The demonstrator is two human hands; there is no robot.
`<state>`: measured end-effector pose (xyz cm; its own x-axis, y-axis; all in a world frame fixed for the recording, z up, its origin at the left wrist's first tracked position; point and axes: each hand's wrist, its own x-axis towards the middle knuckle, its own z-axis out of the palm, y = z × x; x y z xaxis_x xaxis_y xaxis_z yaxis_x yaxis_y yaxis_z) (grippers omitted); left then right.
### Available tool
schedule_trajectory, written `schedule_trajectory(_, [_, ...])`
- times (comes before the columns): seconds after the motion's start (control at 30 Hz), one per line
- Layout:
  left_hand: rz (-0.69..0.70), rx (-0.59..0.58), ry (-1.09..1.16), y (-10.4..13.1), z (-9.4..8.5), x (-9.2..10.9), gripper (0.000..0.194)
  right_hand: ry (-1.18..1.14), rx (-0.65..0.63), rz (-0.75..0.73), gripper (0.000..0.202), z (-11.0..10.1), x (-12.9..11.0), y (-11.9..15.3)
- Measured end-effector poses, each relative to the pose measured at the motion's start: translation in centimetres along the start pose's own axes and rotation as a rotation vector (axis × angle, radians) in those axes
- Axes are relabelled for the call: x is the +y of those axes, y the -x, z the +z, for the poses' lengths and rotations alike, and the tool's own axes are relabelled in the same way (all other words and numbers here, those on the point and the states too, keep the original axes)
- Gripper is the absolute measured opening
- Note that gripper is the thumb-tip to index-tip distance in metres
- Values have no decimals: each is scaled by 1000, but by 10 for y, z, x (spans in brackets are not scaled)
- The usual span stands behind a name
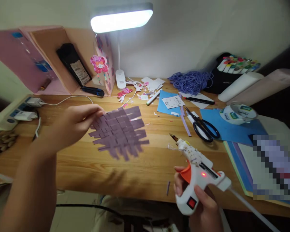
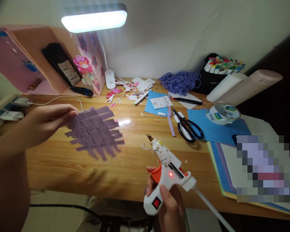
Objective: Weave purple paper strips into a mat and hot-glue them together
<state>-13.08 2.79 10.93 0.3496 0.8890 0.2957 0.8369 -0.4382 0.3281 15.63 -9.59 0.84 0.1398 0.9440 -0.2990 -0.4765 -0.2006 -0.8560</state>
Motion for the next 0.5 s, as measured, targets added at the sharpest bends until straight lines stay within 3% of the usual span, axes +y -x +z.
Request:
schedule_trajectory(0.07, [123,-244,-39,-20,9,-13,44,-22,-2,-8,34,0,1,-3])
schedule_trajectory(0.17, [242,-394,-60,-46,47,-20,31,-27,17,23,33,0,5,-8])
schedule_trajectory(0.27, [404,-455,-64,-58,88,-14,21,-30,19,65,31,1,9,-9])
schedule_trajectory(0.33, [470,-401,-72,-55,106,-5,19,-30,15,74,30,1,10,-10])
schedule_trajectory(0.4, [440,-235,-84,-45,115,8,18,-21,20,69,29,0,11,-10])
schedule_trajectory(0.5, [170,-19,-80,-22,121,35,21,8,31,56,29,-2,12,-13])
